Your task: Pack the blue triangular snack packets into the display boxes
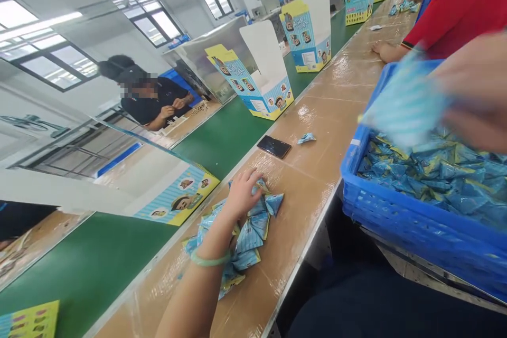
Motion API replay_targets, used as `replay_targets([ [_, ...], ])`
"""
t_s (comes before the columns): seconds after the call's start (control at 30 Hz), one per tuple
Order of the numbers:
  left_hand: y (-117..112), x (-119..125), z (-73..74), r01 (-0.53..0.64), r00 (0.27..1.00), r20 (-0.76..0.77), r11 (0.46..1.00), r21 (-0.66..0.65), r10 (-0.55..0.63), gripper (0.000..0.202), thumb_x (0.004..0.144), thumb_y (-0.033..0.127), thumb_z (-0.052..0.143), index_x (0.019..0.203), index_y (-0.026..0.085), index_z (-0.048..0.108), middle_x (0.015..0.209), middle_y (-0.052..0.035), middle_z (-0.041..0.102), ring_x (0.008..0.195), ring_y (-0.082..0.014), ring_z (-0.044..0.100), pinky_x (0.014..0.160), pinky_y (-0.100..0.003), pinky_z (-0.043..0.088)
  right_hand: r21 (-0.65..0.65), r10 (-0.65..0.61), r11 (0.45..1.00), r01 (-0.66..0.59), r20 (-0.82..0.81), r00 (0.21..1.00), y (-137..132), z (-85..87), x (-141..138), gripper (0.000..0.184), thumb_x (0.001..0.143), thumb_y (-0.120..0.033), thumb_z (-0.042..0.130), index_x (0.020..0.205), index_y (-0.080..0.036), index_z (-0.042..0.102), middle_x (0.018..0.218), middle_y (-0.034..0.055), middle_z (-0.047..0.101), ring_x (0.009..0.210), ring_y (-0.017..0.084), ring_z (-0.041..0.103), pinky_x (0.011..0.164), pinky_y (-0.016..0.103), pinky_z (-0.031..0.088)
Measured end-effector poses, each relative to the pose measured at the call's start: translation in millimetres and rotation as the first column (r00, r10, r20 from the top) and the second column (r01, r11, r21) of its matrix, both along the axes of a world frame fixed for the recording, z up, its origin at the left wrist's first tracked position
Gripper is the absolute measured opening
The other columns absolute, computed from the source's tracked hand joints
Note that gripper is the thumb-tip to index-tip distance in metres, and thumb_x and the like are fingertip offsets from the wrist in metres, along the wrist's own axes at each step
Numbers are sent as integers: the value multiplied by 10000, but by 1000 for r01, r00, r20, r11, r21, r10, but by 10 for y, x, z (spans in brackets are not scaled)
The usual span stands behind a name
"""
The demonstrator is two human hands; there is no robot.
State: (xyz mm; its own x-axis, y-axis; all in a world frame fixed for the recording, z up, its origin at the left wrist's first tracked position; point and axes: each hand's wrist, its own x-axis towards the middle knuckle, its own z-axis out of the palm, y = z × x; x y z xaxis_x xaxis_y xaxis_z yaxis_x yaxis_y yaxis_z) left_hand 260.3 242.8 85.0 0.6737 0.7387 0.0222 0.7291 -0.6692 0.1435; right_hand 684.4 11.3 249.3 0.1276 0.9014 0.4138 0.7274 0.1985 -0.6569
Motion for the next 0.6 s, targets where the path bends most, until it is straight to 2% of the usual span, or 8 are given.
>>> replay_targets([
  [0.07, -100, 78, 137, 10, 981, 192, 1000, 26, -15, 433, 872, 289, 578, 1294, 194, 605, 1495, -185, 508, 1413, -366, 459, 1173, -594, 356, 194, 21, 977, -92, 343, 939, 79, -77, -94, 335, 911, -596, 576, 943, -304, 737, 1091, 9, 686, 1182, 236, 578, 950, 419, 451],
  [0.17, -458, 346, 364, 140, 843, 536, 981, -134, -47, 539, 918, 458, 600, 1409, 258, 505, 1518, -158, 463, 1319, -325, 542, 1076, -526, 486, 316, 11, 873, -371, 748, 664, 191, -223, -331, 354, 1063, -342, 364, 1012, -204, 686, 945, 67, 687, 893, 185, 602, 800, 394, 471],
  [0.3, -1114, 851, 605, 553, 567, 823, 726, -410, 33, 1030, 770, 785, 640, 1588, 357, 184, 1635, -178, 270, 1053, -254, 666, 784, -371, 599, 250, 125, 818, -517, 801, 585, 180, -432, -748, 292, 1050, -270, 410, 908, -183, 650, 818, 52, 664, 773, 177, 560, 710, 359, 453],
  [0.33, -1246, 960, 649, 592, 545, 837, 687, -421, 42, 1023, 768, 777, 652, 1581, 342, 208, 1601, -177, 338, 1037, -246, 668, 770, -351, 592, 237, 157, 805, -544, 799, 580, 165, -465, -820, 286, 1045, -286, 428, 886, -187, 644, 793, 41, 650, 755, 170, 553, 703, 349, 447],
  [0.4, -1432, 1116, 706, 592, 553, 833, 699, -401, 9, 736, 855, 617, 678, 1456, 269, 435, 1371, -137, 582, 999, -223, 667, 798, -329, 569, 250, 217, 765, -593, 768, 603, 168, -522, -858, 304, 1037, -384, 452, 899, -195, 645, 789, 30, 641, 751, 164, 555, 712, 338, 446],
  [0.43, -1490, 1161, 712, 569, 568, 823, 736, -367, -29, 538, 891, 493, 679, 1340, 235, 535, 1221, -107, 653, 982, -212, 662, 826, -329, 554, 281, 232, 761, -585, 723, 650, 197, -563, -813, 342, 1031, -449, 443, 923, -198, 648, 813, 36, 650, 772, 169, 569, 727, 337, 452],
  [0.5, -1563, 1188, 663, 522, 590, 799, 810, -267, -118, 279, 883, 282, 662, 1147, 204, 614, 1052, -72, 678, 971, -202, 650, 875, -336, 530, 340, 175, 839, -424, 569, 804, 308, -723, -603, 418, 1029, -510, 382, 935, -196, 643, 857, 56, 664, 811, 182, 595, 749, 339, 462],
  [0.6, -1656, 1123, 414, 493, 614, 768, 849, -193, -182, 338, 797, 144, 625, 1129, 207, 601, 1097, -78, 665, 1019, -208, 636, 912, -350, 519, 123, -141, 987, 101, 380, 914, 498, -1202, -166, 342, 1007, -360, 386, 803, -186, 599, 802, 70, 648, 744, 183, 590, 706, 332, 449],
])
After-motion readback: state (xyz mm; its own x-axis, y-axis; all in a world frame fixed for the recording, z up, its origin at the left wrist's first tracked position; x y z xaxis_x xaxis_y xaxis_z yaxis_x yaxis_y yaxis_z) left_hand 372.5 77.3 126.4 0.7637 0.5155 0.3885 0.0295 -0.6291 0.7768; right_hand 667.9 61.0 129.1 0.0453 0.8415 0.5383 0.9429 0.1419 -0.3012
